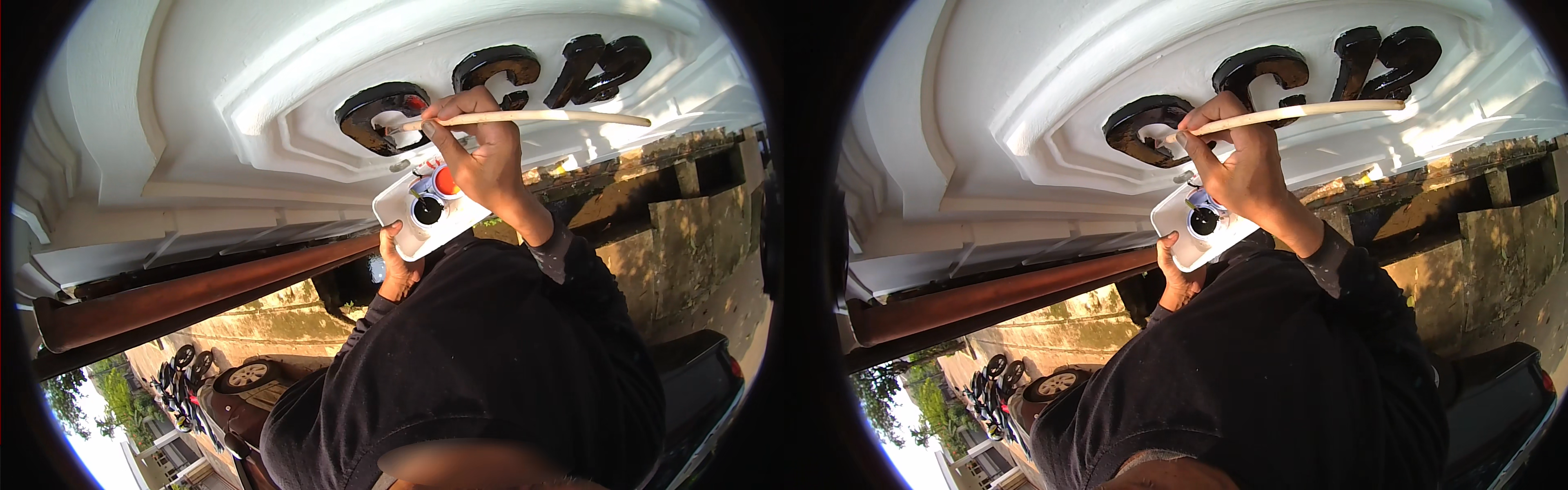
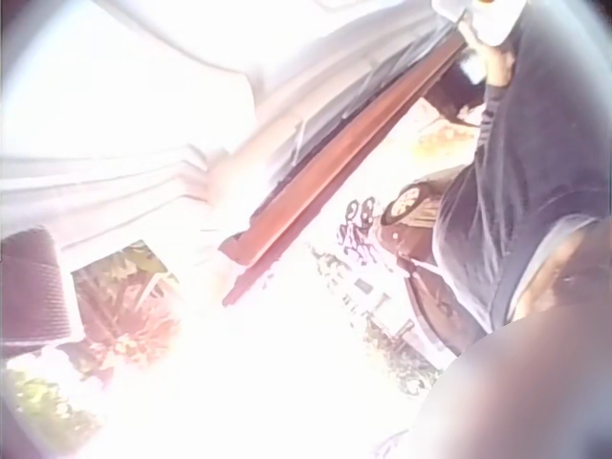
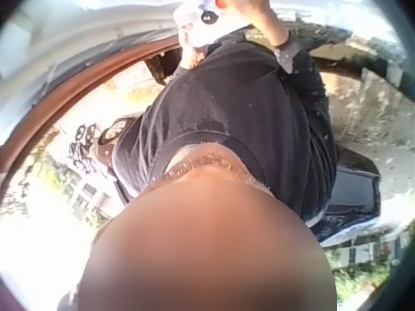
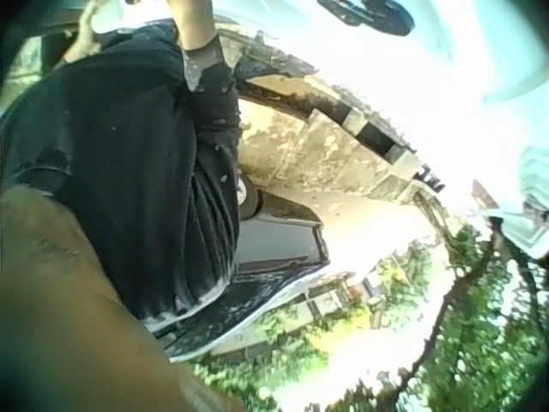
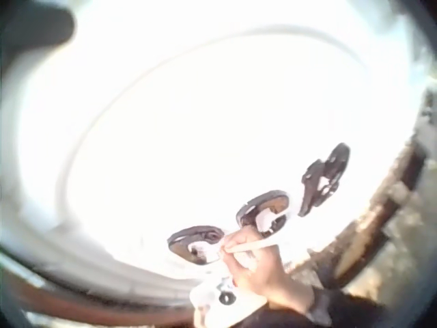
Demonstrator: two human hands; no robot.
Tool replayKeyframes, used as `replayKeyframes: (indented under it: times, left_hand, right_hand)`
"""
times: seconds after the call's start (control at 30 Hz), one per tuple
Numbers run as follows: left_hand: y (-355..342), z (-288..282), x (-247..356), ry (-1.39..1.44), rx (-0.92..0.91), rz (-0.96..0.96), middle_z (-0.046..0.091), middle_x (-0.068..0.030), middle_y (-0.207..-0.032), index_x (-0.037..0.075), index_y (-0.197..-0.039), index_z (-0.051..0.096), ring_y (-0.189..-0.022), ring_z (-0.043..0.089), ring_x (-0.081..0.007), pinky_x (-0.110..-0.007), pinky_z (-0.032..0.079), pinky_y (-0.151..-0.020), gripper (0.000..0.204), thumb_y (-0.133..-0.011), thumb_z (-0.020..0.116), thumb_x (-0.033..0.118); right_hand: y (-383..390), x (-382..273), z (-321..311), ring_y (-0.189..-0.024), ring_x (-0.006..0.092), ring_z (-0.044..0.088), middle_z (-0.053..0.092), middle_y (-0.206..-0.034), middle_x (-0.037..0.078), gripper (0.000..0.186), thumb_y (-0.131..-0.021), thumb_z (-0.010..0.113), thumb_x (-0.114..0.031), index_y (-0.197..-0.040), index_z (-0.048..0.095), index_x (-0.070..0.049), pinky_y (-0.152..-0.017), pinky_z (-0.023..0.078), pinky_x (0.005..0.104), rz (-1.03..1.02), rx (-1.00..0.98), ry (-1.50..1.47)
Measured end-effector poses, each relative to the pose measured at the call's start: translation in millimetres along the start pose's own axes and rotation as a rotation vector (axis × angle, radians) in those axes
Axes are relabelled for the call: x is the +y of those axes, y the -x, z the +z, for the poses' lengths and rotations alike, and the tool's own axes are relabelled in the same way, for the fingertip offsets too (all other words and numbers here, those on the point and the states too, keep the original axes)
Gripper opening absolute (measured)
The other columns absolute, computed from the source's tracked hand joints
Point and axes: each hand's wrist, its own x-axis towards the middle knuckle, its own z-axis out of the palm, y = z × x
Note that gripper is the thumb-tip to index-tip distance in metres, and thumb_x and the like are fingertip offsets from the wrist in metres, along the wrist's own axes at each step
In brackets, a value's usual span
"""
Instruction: The person is carefully painting or touching up black letters on a white decorative wall plaque using a paintbrush and a small paint tray.
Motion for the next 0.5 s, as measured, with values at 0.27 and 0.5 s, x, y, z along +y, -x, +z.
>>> replayKeyframes:
  times: [0.27, 0.5]
  left_hand:
    - [-1.4, -4.9, 0.2, 0.009, -0.012, 0.004, 0.059, -0.0117, -0.132, 0.005, -0.141, 0.047, -0.124, 0.055, -0.0286, -0.043, 0.042, -0.107, 0.072, -0.080, 0.068, 0.039]
    - [0.3, 1.2, 4.1, -0.030, 0.008, 0.002, 0.060, -0.0118, -0.130, 0.005, -0.140, 0.047, -0.122, 0.056, -0.0286, -0.043, 0.044, -0.106, 0.072, -0.080, 0.067, 0.039]
  right_hand:
    - [-0.4, -7.5, -9.7, -0.094, 0.0181, 0.069, 0.068, -0.102, 0.016, 0.020, -0.091, 0.068, 0.007, -0.101, 0.052, -0.001, -0.083, 0.057, 0.0292, -0.063, -0.041, -0.055]
    - [-6.0, 2.6, 5.6, -0.091, 0.0165, 0.071, 0.067, -0.095, 0.010, 0.014, -0.088, 0.070, 0.005, -0.096, 0.059, 0.000, -0.079, 0.061, 0.0285, -0.069, 0.007, -0.095]
